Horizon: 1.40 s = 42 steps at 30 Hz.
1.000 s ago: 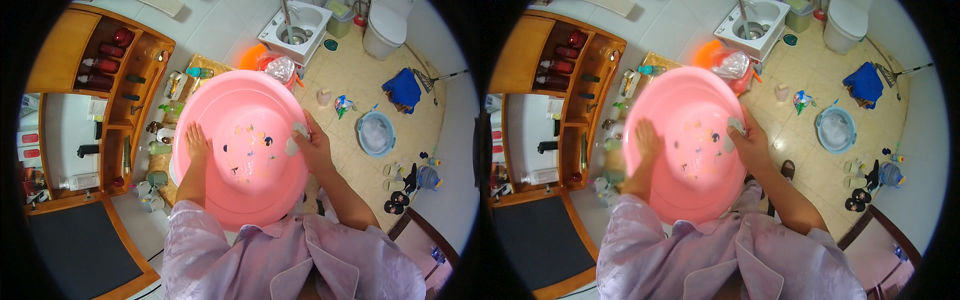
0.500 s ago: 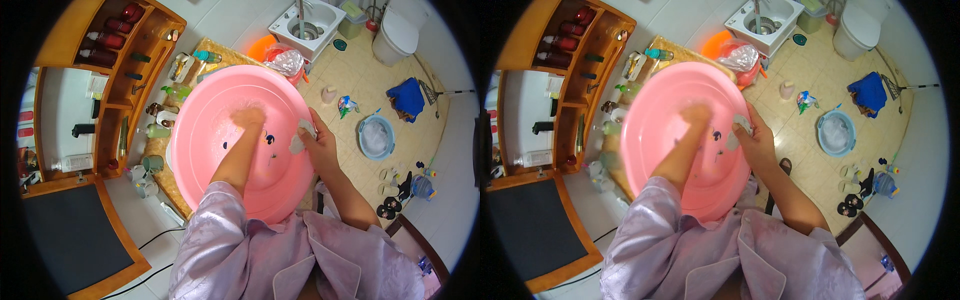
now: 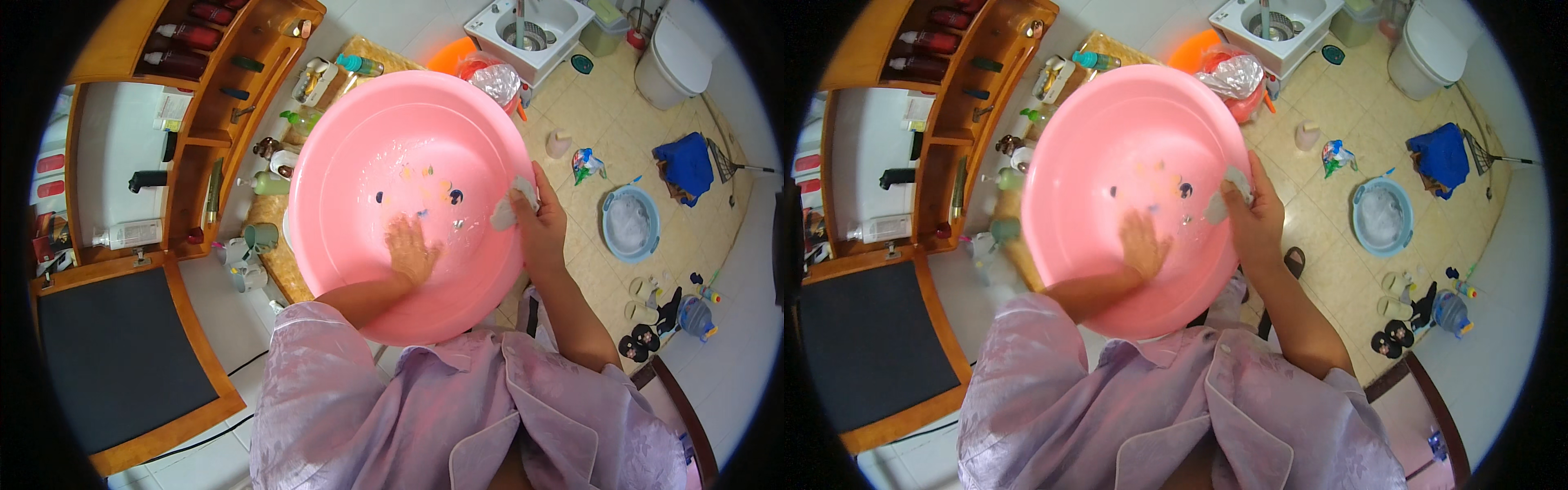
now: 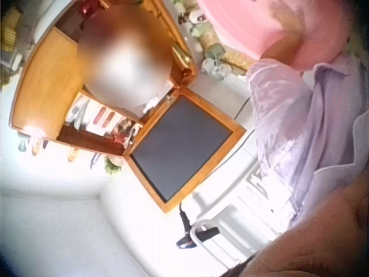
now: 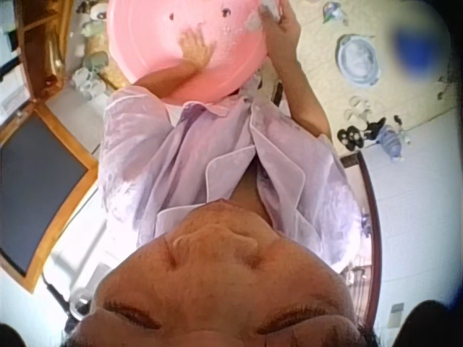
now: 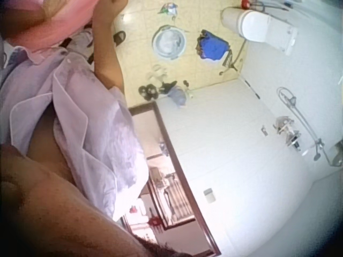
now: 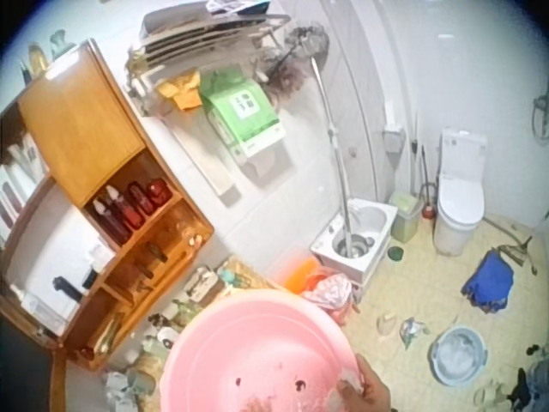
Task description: The person sits on the floor and hand-washes a sock in a blue basin filled with soapy water, scrubbing and rinsing it. They then move to a sink, fill a pink basin with water, and rinse the sock under running water.
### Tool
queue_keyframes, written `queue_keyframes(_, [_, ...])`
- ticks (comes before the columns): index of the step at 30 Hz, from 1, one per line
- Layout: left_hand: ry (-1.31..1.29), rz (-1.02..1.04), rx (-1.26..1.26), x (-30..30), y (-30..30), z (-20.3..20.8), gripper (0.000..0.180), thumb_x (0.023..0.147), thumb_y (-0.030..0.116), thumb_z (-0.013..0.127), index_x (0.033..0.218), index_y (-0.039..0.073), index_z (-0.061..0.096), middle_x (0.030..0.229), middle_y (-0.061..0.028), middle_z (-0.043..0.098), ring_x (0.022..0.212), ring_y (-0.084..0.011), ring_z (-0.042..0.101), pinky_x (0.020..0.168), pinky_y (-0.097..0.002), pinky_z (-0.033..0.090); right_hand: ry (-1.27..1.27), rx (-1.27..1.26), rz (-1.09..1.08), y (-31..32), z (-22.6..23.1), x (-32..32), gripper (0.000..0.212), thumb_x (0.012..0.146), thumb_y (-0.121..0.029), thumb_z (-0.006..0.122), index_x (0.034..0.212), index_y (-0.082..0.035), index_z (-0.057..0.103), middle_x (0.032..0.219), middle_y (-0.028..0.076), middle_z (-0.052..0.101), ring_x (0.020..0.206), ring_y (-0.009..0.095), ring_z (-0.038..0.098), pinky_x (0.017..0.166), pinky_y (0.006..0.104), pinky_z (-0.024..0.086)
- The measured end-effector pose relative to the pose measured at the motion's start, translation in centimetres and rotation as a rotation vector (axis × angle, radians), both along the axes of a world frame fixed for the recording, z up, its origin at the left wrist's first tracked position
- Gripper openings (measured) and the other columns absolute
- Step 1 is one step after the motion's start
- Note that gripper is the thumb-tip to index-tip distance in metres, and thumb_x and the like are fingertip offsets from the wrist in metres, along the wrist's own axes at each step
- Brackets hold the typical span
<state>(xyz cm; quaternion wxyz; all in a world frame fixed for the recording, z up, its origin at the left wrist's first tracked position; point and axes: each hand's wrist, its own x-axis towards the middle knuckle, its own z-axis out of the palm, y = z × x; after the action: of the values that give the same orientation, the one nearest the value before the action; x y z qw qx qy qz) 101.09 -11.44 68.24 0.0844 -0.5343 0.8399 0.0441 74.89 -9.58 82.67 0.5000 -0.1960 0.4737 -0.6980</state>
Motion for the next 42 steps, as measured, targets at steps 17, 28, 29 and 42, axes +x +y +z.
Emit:
queue_keyframes(17, [-0.245, 0.143, -0.211, -16.7, -14.6, -1.5, 0.049, 0.09, 0.028, 0.034, 0.12, -0.007, 0.048, 0.135, -0.0253, 0.035, 0.124, -0.0342, 0.035, 0.093, -0.0452, 0.032, 0.098, 0.0, -0.005, 0.0, -0.5, -0.8, 0.051, 0.086, -0.004, 0.054, 0.133, 0.001, 0.034, 0.109, 0.003, 0.056, 0.092, 0.007, 0.053, 0.078, 0.0212, 0.044])
queue_keyframes(28, [0.574, -0.115, 1.294, -0.6, 0.0, 9.1, 0.054, 0.093, 0.035, 0.038, 0.136, 0.003, 0.031, 0.145, -0.0117, 0.023, 0.134, -0.0207, 0.021, 0.11, -0.032, 0.015, -0.029, -0.041, -0.042, -1.6, 1.7, 1.2, 0.044, 0.086, -0.004, 0.054, 0.128, 0.001, 0.042, 0.103, 0.003, 0.057, 0.086, 0.006, 0.053, 0.075, 0.0199, 0.044])
queue_keyframes(29, [0.315, -0.223, 1.287, 2.9, -0.7, 8.4, 0.052, 0.092, 0.035, 0.039, 0.133, 0.002, 0.035, 0.143, -0.0124, 0.027, 0.133, -0.0209, 0.024, 0.109, -0.0322, 0.017, -0.031, -0.045, -0.043, -1.8, 1.8, 1.2, 0.043, 0.086, -0.005, 0.054, 0.128, 0.001, 0.042, 0.102, 0.002, 0.057, 0.086, 0.006, 0.053, 0.075, 0.0199, 0.044])
queue_keyframes(42, [-0.836, -0.648, -0.186, 5.6, -23.5, 13.0, 0.066, 0.09, 0.045, 0.03, 0.143, 0.009, 0.013, 0.15, -0.0067, 0.003, 0.138, -0.0204, 0.005, 0.111, -0.0361, 0.002, -0.009, -0.045, 0.014, -1.2, 0.2, -1.8, 0.05, 0.084, -0.005, 0.058, 0.13, 0.002, 0.039, 0.107, 0.006, 0.058, 0.088, 0.01, 0.056, 0.075, 0.0241, 0.047])
